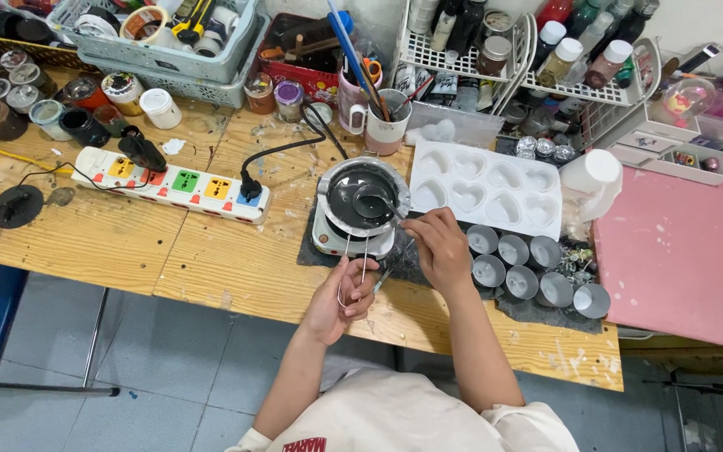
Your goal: Stirring and preparing dark liquid wax in a small pot on a heating plate for candle making.
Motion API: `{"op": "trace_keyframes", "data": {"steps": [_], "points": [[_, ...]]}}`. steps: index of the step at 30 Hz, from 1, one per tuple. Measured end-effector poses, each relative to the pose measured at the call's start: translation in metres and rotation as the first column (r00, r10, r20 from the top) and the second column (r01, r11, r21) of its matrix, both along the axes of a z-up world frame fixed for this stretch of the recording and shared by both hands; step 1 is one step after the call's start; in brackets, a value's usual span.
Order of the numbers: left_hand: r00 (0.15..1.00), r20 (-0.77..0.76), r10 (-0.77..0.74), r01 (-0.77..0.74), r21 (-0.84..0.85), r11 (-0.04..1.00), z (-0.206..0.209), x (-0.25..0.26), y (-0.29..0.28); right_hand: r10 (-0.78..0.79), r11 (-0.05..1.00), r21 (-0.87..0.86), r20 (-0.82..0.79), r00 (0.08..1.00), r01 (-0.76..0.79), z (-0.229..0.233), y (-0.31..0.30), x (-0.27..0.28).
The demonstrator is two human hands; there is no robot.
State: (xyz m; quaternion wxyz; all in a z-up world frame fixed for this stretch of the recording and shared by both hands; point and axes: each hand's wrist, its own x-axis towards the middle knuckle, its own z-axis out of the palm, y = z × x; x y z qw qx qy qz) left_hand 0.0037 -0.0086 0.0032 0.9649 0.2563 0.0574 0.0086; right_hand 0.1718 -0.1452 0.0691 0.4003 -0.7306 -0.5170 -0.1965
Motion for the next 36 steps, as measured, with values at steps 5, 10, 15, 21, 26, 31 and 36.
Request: {"op": "trace_keyframes", "data": {"steps": [5, 10, 15, 21, 26, 31, 36], "points": [[0.999, 0.005, 0.033, -0.033, 0.01, 0.999, 0.0, 0.003, -0.009, 0.047, 0.999, 0.008, 0.068, 0.997, -0.048, -0.004, 0.013, 0.007], [0.999, 0.017, 0.049, -0.049, 0.012, 0.999, -0.002, 0.005, -0.014, 0.102, 0.994, 0.024, 0.049, 0.994, -0.103, -0.014, 0.019, 0.01], [0.996, -0.031, 0.086, -0.086, 0.014, 0.996, 0.005, 0.006, -0.019, 0.239, 0.964, 0.153, -0.143, 0.96, -0.217, -0.019, 0.013, 0.009], [0.993, 0.023, 0.115, -0.116, 0.009, 0.993, 0.002, 0.007, -0.022, 0.233, 0.966, 0.146, -0.131, 0.963, -0.214, -0.018, 0.002, 0.01], [0.995, 0.022, 0.101, -0.1, -0.037, 0.994, -0.004, 0.007, -0.023, 0.183, 0.98, 0.094, -0.046, 0.982, -0.178, -0.017, 0.001, 0.009], [0.996, 0.039, 0.079, -0.076, -0.085, 0.994, -0.01, 0.009, -0.022, 0.098, 0.995, 0.021, 0.011, 0.995, -0.098, -0.017, 0.003, 0.007], [0.997, 0.035, 0.063, -0.059, -0.116, 0.992, -0.012, 0.007, -0.018, 0.172, 0.984, 0.057, -0.116, 0.978, -0.167, -0.014, 0.007, 0.0]]}}
